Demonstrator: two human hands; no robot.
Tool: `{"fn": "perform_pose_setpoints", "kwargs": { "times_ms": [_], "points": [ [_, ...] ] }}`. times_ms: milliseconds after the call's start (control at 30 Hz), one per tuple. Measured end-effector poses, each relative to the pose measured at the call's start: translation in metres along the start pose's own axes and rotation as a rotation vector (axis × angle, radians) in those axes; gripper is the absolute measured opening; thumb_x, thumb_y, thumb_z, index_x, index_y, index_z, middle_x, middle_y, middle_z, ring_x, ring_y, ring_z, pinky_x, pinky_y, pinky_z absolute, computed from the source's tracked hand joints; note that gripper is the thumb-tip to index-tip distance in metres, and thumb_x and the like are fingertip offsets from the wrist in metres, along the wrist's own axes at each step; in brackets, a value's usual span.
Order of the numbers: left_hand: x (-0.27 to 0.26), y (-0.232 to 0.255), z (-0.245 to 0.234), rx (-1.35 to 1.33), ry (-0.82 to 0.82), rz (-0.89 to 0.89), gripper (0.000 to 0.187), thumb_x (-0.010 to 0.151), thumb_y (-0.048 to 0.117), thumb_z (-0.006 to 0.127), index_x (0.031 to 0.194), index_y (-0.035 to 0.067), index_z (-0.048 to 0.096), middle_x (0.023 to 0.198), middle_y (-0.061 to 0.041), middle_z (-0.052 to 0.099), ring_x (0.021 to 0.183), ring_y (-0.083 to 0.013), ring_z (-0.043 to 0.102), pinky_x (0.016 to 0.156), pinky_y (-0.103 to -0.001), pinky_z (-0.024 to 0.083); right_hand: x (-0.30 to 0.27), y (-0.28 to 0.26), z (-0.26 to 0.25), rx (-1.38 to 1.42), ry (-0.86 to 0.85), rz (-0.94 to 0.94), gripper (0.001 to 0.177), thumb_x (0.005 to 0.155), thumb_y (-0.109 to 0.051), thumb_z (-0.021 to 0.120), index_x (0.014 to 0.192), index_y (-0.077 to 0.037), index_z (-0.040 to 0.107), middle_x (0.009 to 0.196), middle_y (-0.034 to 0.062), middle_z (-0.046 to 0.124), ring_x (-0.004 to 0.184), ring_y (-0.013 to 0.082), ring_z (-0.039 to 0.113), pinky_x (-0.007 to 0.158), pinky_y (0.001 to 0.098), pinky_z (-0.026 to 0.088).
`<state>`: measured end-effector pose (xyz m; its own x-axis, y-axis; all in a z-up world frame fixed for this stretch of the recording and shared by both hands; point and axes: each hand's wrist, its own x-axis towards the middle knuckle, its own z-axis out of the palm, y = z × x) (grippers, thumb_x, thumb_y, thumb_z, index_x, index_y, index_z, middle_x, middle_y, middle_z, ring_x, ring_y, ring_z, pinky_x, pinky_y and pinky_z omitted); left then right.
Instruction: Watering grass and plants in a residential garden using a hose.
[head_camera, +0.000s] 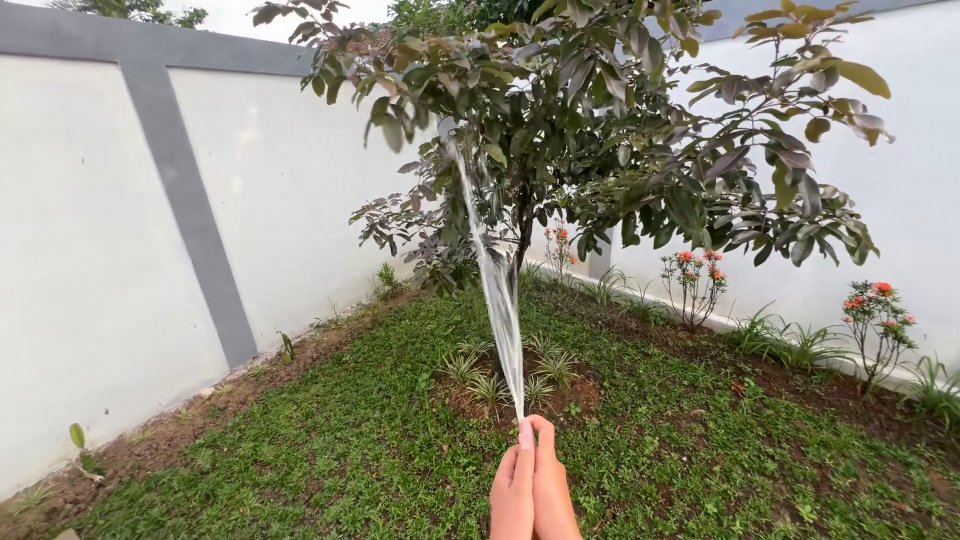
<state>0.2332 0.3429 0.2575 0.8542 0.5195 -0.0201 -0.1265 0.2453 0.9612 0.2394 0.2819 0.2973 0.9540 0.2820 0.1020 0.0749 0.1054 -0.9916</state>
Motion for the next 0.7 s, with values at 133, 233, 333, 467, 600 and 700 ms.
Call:
{"fn": "perform_pose_setpoints", "kwargs": {
  "times_ms": [133, 233, 333, 467, 600, 700],
  "points": [
    [-0.015, 0.021, 0.000, 0.017, -0.001, -0.007, 0.051, 0.097, 0.053, 0.055, 0.109, 0.008, 0.075, 0.087, -0.002, 0.064, 0.082, -0.0104, 0.056, 0.078, -0.026, 0.046, -0.009, -0.022, 0.005, 0.069, 0.007, 0.075, 0.030, 0.106, -0.038, 0.040, 0.131, -0.026, 0.051, 0.079, 0.0033, 0.055, 0.066, 0.0139, 0.048, 0.058, 0.0329, 0.041],
    [-0.017, 0.022, -0.002, 0.018, -0.005, 0.083, 0.047, 0.095, 0.051, 0.057, 0.105, 0.007, 0.072, 0.086, -0.001, 0.065, 0.081, -0.0103, 0.057, 0.077, -0.027, 0.046, -0.002, -0.012, 0.004, -0.039, 0.014, 0.062, 0.031, 0.104, -0.037, 0.039, 0.132, -0.027, 0.048, 0.080, 0.0047, 0.059, 0.066, 0.0151, 0.053, 0.059, 0.0333, 0.043],
    [-0.028, 0.043, 0.000, 0.036, -0.026, 0.022, 0.046, 0.097, 0.050, 0.054, 0.102, 0.007, 0.070, 0.085, -0.002, 0.064, 0.080, -0.0115, 0.057, 0.076, -0.027, 0.046, 0.006, -0.009, 0.003, -0.152, 0.017, -0.023, 0.032, 0.103, -0.035, 0.041, 0.134, -0.028, 0.045, 0.083, 0.0051, 0.063, 0.068, 0.0155, 0.056, 0.060, 0.0332, 0.047],
    [-0.019, 0.053, 0.004, 0.097, -0.043, 0.061, 0.044, 0.097, 0.049, 0.055, 0.103, 0.007, 0.069, 0.089, -0.003, 0.066, 0.083, -0.0120, 0.059, 0.078, -0.028, 0.047, 0.020, -0.014, 0.003, -0.220, 0.012, -0.096, 0.032, 0.104, -0.034, 0.041, 0.135, -0.027, 0.043, 0.087, 0.0055, 0.064, 0.071, 0.0162, 0.058, 0.062, 0.0340, 0.048],
    [0.015, 0.051, 0.009, 0.069, -0.069, 0.033, 0.046, 0.095, 0.050, 0.056, 0.108, 0.008, 0.070, 0.095, -0.004, 0.070, 0.089, -0.0137, 0.063, 0.083, -0.031, 0.050, 0.034, -0.025, 0.003, -0.294, 0.006, -0.167, 0.031, 0.105, -0.035, 0.041, 0.133, -0.024, 0.043, 0.088, 0.0068, 0.064, 0.073, 0.0168, 0.059, 0.065, 0.0344, 0.049],
    [0.016, 0.069, 0.013, 0.141, -0.124, 0.021, 0.057, 0.095, 0.058, 0.053, 0.109, 0.006, 0.069, 0.098, -0.003, 0.071, 0.091, -0.0133, 0.065, 0.084, -0.031, 0.051, 0.040, -0.033, 0.004, -0.306, 0.030, -0.164, 0.031, 0.105, -0.035, 0.041, 0.134, -0.024, 0.042, 0.088, 0.0075, 0.065, 0.074, 0.0181, 0.060, 0.066, 0.0359, 0.050]
  ]
}}
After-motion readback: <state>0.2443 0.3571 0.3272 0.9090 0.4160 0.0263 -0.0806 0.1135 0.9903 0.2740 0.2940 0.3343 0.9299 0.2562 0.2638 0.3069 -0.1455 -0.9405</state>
